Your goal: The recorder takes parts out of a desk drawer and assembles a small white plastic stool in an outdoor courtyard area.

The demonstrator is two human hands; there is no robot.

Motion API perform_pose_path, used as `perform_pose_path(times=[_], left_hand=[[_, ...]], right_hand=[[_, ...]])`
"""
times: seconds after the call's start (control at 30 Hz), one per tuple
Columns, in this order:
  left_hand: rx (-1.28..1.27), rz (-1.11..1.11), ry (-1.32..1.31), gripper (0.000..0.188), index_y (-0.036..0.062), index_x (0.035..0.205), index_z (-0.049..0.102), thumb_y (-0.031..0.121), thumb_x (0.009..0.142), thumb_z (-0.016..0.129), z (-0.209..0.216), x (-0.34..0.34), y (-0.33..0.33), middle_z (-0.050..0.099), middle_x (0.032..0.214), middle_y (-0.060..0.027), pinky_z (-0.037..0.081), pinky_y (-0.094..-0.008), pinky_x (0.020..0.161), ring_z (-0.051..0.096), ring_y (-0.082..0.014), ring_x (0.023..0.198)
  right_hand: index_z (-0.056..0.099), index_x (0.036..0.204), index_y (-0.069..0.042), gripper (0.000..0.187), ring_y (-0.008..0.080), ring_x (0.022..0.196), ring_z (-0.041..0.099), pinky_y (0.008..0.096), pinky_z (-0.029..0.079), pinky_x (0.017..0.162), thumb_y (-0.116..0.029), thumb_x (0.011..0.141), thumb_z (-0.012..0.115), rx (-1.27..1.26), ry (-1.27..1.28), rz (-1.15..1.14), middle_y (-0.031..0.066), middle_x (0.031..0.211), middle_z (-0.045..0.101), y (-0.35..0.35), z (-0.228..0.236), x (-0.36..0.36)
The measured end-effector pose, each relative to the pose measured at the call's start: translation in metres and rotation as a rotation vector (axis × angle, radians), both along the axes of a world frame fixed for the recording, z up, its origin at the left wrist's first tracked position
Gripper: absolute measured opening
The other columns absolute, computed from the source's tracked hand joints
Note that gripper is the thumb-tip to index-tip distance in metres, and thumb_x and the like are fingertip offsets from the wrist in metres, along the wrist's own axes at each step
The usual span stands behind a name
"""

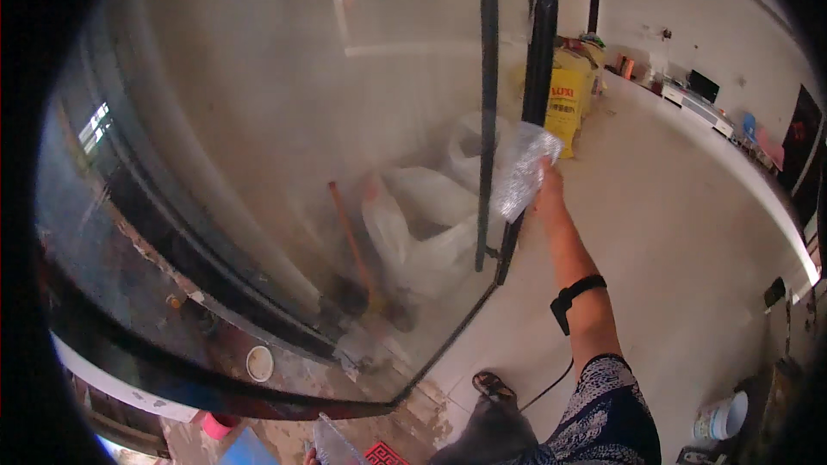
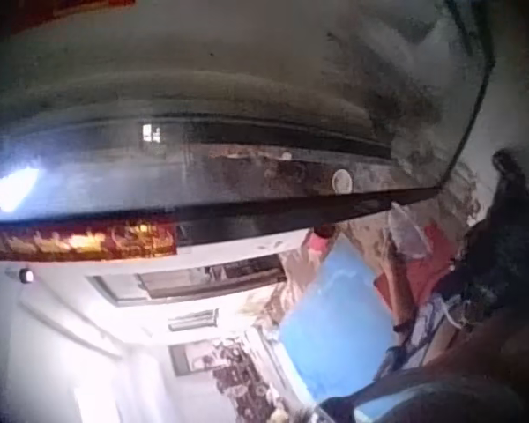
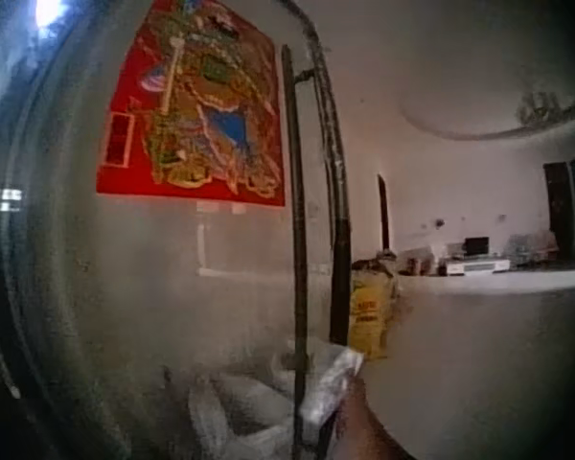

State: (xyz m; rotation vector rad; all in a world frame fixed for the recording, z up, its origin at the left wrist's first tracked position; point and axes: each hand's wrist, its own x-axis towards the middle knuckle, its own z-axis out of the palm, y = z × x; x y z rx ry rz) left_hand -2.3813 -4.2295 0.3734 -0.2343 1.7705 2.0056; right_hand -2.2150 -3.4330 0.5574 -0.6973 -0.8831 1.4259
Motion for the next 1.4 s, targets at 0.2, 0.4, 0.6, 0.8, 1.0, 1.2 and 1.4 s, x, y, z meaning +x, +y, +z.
perform_pose_path(times=[0.2, 0.4, 0.6, 0.8, 1.0, 1.2, 1.4], left_hand=[[-0.195, -0.083, 0.295, 0.037, 0.0023, 0.118, 0.059, 0.025, 0.089, 0.052, -0.022, -0.006, 0.07, 0.061, 0.097, -0.0043, 0.043, -0.0256, 0.065, 0.055, -0.0137, 0.078], [-0.081, 0.212, -0.115, 0.032, 0.0027, 0.114, 0.063, 0.016, 0.086, 0.055, 0.09, 0.025, 0.154, 0.061, 0.092, -0.0008, 0.042, -0.0247, 0.068, 0.052, -0.0103, 0.078], [-0.038, 0.427, -0.104, 0.029, 0.0034, 0.112, 0.064, 0.011, 0.086, 0.052, 0.066, 0.048, 0.113, 0.061, 0.089, -0.0008, 0.042, -0.0244, 0.068, 0.051, -0.0104, 0.076], [0.046, 0.704, -0.134, 0.028, -0.0009, 0.109, 0.063, 0.007, 0.084, 0.051, 0.04, 0.109, 0.023, 0.062, 0.088, -0.0042, 0.046, -0.0262, 0.066, 0.056, -0.0129, 0.074], [0.054, 0.736, -0.083, 0.03, -0.0031, 0.11, 0.062, 0.007, 0.083, 0.052, 0.029, 0.123, -0.039, 0.061, 0.093, -0.0053, 0.047, -0.0278, 0.073, 0.056, -0.0135, 0.08], [0.094, 0.77, -0.161, 0.028, 0.0047, 0.11, 0.065, 0.01, 0.085, 0.052, 0.032, 0.124, -0.11, 0.062, 0.098, -0.0028, 0.045, -0.0297, 0.076, 0.055, -0.0134, 0.084], [0.137, 0.844, -0.046, 0.03, 0.0065, 0.114, 0.064, 0.013, 0.086, 0.053, 0.028, 0.105, -0.199, 0.062, 0.104, -0.0016, 0.044, -0.0276, 0.082, 0.054, -0.0117, 0.091]], right_hand=[[0.056, 0.113, 0.0, 0.046, 0.0218, 0.089, 0.056, 0.0347, 0.046, 0.081, -0.04, 0.091, 0.052, 0.165, 0.199, -0.083, 0.0094, 0.102, 0.061, 0.106, 0.04, -0.076], [0.058, 0.111, -0.001, 0.043, 0.024, 0.089, 0.056, 0.0358, 0.046, 0.081, -0.038, 0.09, 0.052, 0.29, -0.079, -0.069, 0.0107, 0.101, 0.061, 0.085, 0.018, -0.073], [0.059, 0.109, -0.002, 0.04, 0.0262, 0.09, 0.057, 0.0369, 0.046, 0.081, -0.036, 0.089, 0.053, 0.514, -0.695, -0.071, 0.0121, 0.1, 0.061, -0.08, -0.1, -0.09], [0.06, 0.107, -0.003, 0.037, 0.0284, 0.09, 0.057, 0.038, 0.046, 0.081, -0.034, 0.087, 0.054, 0.716, -1.227, 0.571, 0.0135, 0.1, 0.061, -0.277, -0.251, -0.046], [0.061, 0.104, -0.003, 0.034, 0.0306, 0.091, 0.057, 0.0391, 0.046, 0.081, -0.032, 0.086, 0.055, 0.812, -1.564, 0.995, 0.0148, 0.099, 0.062, -0.366, -0.293, 0.001], [0.062, 0.102, -0.004, 0.031, 0.0328, 0.092, 0.057, 0.0402, 0.045, 0.082, -0.029, 0.085, 0.056, 0.887, -1.748, 1.286, 0.0162, 0.099, 0.062, -0.427, -0.288, -0.02], [0.063, 0.1, -0.005, 0.029, 0.035, 0.092, 0.058, 0.0413, 0.045, 0.082, -0.027, 0.084, 0.057, 1.372, -1.289, 1.757, 0.0176, 0.098, 0.062, -0.593, -0.256, -0.187]])
